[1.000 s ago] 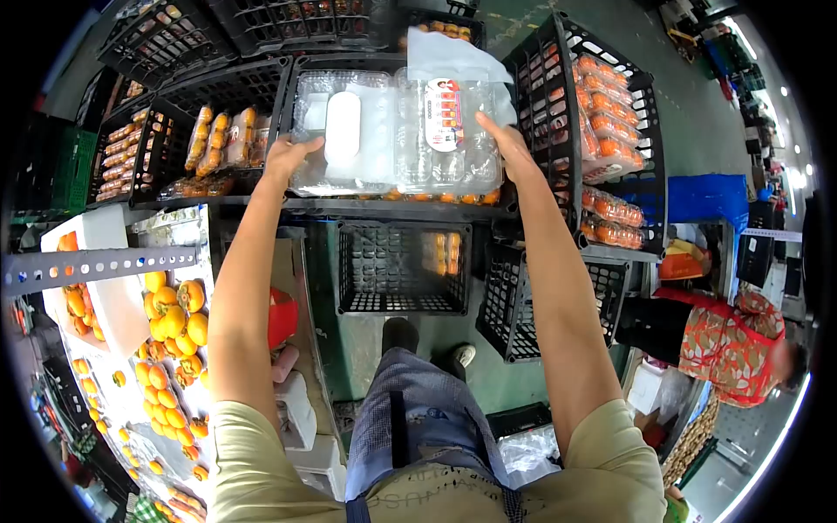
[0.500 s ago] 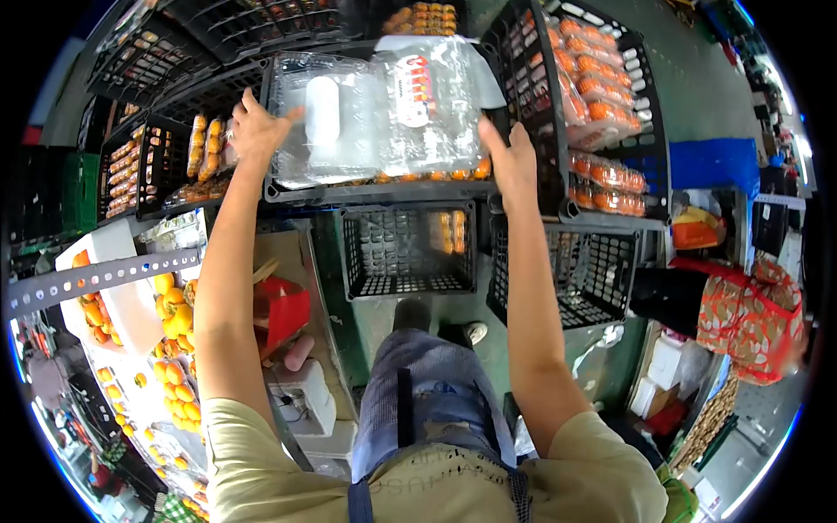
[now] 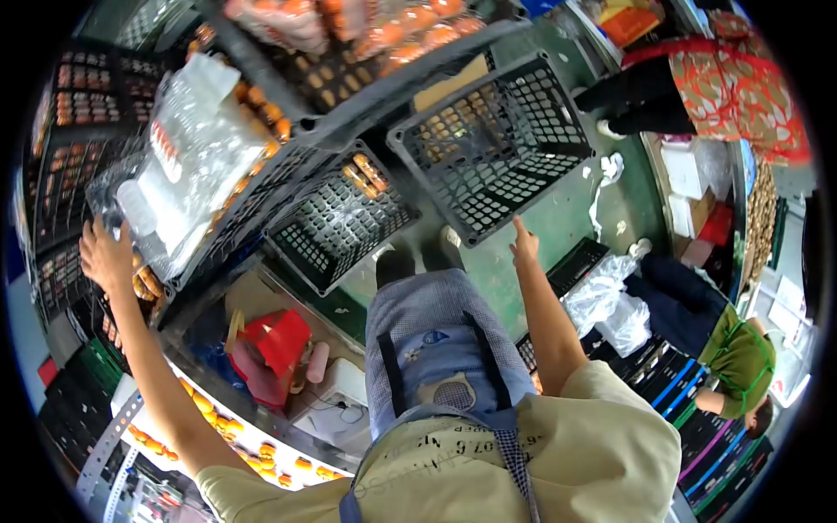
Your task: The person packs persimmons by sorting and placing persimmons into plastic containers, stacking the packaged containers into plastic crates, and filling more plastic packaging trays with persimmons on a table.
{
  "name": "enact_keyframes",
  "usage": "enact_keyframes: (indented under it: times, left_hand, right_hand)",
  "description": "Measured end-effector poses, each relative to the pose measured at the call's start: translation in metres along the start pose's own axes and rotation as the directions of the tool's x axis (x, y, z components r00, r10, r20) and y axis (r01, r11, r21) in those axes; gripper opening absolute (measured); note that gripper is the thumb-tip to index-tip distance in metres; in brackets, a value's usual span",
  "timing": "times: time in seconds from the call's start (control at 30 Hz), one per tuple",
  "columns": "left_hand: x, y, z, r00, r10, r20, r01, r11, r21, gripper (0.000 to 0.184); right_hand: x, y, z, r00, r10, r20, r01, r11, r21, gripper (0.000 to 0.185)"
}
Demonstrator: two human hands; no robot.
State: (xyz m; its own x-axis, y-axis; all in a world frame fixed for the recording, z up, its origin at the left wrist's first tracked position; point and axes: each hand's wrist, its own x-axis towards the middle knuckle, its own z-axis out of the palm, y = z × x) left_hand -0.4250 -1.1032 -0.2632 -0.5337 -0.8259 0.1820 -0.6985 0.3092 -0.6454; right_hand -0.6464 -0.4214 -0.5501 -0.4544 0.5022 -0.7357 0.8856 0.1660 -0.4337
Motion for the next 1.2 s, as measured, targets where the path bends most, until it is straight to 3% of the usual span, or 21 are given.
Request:
enact_keyframes:
  times: [0.07, 0.17, 0.23, 0.27, 0.3, 0.37, 0.43, 0.47, 0.5, 0.57, 0.6, 0.63, 0.67, 0.7, 0.77, 0.83, 0.97, 1.1, 1.13, 1.17, 1.2]
  left_hand:
    - [-0.006, 0.004, -0.024, 0.992, 0.023, -0.126, -0.029, 0.998, -0.048, 0.056]
    - [-0.022, 0.010, -0.059, 0.931, 0.052, -0.362, -0.152, 0.955, -0.253, 0.046]
    - [-0.042, 0.017, -0.083, 0.807, 0.124, -0.577, -0.360, 0.878, -0.315, 0.039]
    - [-0.058, 0.027, -0.098, 0.781, 0.129, -0.612, -0.419, 0.834, -0.359, 0.037]
    - [-0.078, 0.040, -0.116, 0.752, 0.131, -0.646, -0.480, 0.781, -0.400, 0.035]
    - [-0.126, 0.077, -0.150, 0.719, 0.148, -0.679, -0.570, 0.686, -0.453, 0.033]
    - [-0.176, 0.117, -0.156, 0.750, 0.143, -0.646, -0.628, 0.462, -0.626, 0.039]
    - [-0.202, 0.137, -0.163, 0.768, 0.231, -0.598, -0.635, 0.398, -0.662, 0.045]
    - [-0.229, 0.163, -0.172, 0.760, 0.327, -0.561, -0.648, 0.315, -0.694, 0.050]
    - [-0.284, 0.209, -0.181, 0.786, 0.488, -0.380, -0.453, 0.037, -0.891, 0.060]
    - [-0.313, 0.227, -0.176, 0.754, 0.592, -0.284, -0.329, -0.034, -0.944, 0.065]
    - [-0.341, 0.246, -0.164, 0.693, 0.697, -0.187, -0.194, -0.070, -0.979, 0.071]
    - [-0.368, 0.261, -0.141, 0.594, 0.801, -0.069, 0.062, -0.130, -0.990, 0.077]
    - [-0.389, 0.269, -0.129, 0.457, 0.889, 0.037, 0.314, -0.123, -0.942, 0.084]
    - [-0.431, 0.272, -0.183, 0.117, 0.880, 0.459, 0.664, 0.275, -0.695, 0.090]
    - [-0.475, 0.276, -0.209, 0.015, 0.829, 0.559, 0.729, 0.374, -0.574, 0.086]
    - [-0.539, 0.309, -0.232, -0.261, 0.883, 0.390, 0.633, 0.462, -0.621, 0.079]
    - [-0.647, 0.324, -0.290, -0.054, 0.903, 0.426, 0.294, 0.422, -0.857, 0.074]
    - [-0.668, 0.335, -0.277, -0.180, 0.926, 0.332, 0.115, 0.355, -0.928, 0.065]
    - [-0.707, 0.324, -0.312, -0.122, 0.898, 0.424, 0.077, 0.434, -0.898, 0.058]
    - [-0.733, 0.334, -0.310, -0.158, 0.914, 0.373, 0.057, 0.386, -0.921, 0.061]
  right_hand:
    - [0.029, -0.012, 0.006, 0.978, 0.160, 0.136, -0.184, 0.965, 0.186, 0.084]
    - [0.101, -0.015, 0.033, 0.958, 0.087, 0.273, -0.174, 0.934, 0.311, 0.058]
    - [0.132, -0.011, 0.051, 0.982, 0.059, 0.177, -0.126, 0.907, 0.401, 0.035]
    - [0.113, -0.029, 0.036, 0.969, 0.067, 0.239, -0.129, 0.959, 0.252, 0.023]
    - [0.101, -0.032, 0.031, 0.961, -0.033, 0.275, -0.051, 0.955, 0.292, 0.019]
    - [0.115, -0.016, 0.038, 0.973, -0.127, 0.193, 0.077, 0.965, 0.250, 0.016]
    - [0.067, -0.029, 0.017, 0.986, -0.143, 0.083, 0.113, 0.950, 0.290, 0.018]
    - [0.056, -0.022, 0.002, 0.979, -0.084, 0.184, 0.016, 0.939, 0.342, 0.022]
    - [0.015, -0.033, -0.031, 0.985, -0.139, 0.106, 0.099, 0.942, 0.321, 0.019]
    - [-0.002, 0.009, -0.064, 0.996, -0.067, 0.051, 0.037, 0.892, 0.450, 0.027]
    - [0.002, 0.042, -0.080, 0.995, -0.022, 0.101, -0.030, 0.870, 0.493, 0.033]
    - [-0.018, 0.054, -0.103, 0.996, -0.003, 0.084, -0.054, 0.744, 0.666, 0.036]
    - [-0.035, 0.066, -0.128, 0.996, 0.034, 0.084, -0.083, 0.712, 0.697, 0.040]
    - [-0.046, 0.087, -0.143, 0.995, 0.041, 0.093, -0.098, 0.630, 0.770, 0.042]
    - [-0.069, 0.121, -0.181, 0.989, 0.092, 0.117, -0.148, 0.546, 0.824, 0.041]
    - [-0.098, 0.143, -0.220, 0.986, 0.159, 0.057, -0.121, 0.431, 0.894, 0.039]
    - [-0.126, 0.209, -0.261, 0.962, 0.270, -0.036, -0.014, 0.181, 0.983, 0.035]
    - [-0.139, 0.267, -0.316, 0.926, 0.375, -0.037, 0.075, -0.088, 0.993, 0.035]
    - [-0.140, 0.280, -0.331, 0.911, 0.411, -0.035, 0.107, -0.151, 0.983, 0.035]
    - [-0.140, 0.296, -0.350, 0.891, 0.453, -0.044, 0.143, -0.186, 0.972, 0.034]
    - [-0.142, 0.311, -0.367, 0.868, 0.495, -0.041, 0.171, -0.220, 0.960, 0.034]
